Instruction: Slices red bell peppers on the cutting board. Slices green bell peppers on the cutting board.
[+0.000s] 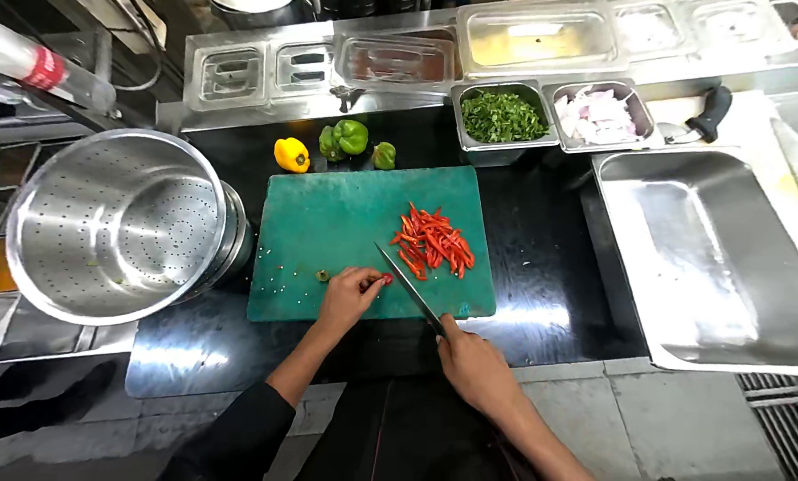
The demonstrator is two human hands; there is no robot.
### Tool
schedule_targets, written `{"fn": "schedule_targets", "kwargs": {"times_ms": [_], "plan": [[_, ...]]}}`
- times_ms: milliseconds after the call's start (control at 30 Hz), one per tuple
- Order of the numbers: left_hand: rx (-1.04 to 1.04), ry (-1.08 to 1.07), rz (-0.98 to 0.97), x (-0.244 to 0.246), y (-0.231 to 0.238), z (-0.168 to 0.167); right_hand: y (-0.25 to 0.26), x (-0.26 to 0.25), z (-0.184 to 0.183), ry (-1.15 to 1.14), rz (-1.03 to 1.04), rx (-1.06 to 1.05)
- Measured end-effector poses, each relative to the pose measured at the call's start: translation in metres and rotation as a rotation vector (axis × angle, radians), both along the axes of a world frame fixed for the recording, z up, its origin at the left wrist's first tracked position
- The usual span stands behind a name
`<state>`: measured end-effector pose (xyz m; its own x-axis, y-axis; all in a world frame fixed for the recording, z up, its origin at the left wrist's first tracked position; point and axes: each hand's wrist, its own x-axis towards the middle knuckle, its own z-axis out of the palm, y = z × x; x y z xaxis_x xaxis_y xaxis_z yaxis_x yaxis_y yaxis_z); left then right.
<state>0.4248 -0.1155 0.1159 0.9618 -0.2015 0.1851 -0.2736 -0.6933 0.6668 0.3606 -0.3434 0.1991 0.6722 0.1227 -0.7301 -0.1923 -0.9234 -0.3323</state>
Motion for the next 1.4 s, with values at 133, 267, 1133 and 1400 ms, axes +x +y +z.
{"fn": "schedule_targets", "kwargs": {"times_ms": [133,267,1133,1400], "plan": [[0.012,0.022,-0.076,0.003,0.004,0.000,0.004,-0.002,0.011,0.004,0.053,-0.055],[0.018,0.002,-0.113,0.006,0.006,0.000,0.016,0.010,-0.007,0.007,0.063,-0.060],[0.145,-0.103,-0.118,-0.005,0.015,-0.013,-0.001,0.036,-0.019,-0.020,-0.117,0.258],[0.047,0.081,0.071,-0.012,0.011,0.006,-0.013,0.070,-0.022,0.338,-0.592,1.106]]}}
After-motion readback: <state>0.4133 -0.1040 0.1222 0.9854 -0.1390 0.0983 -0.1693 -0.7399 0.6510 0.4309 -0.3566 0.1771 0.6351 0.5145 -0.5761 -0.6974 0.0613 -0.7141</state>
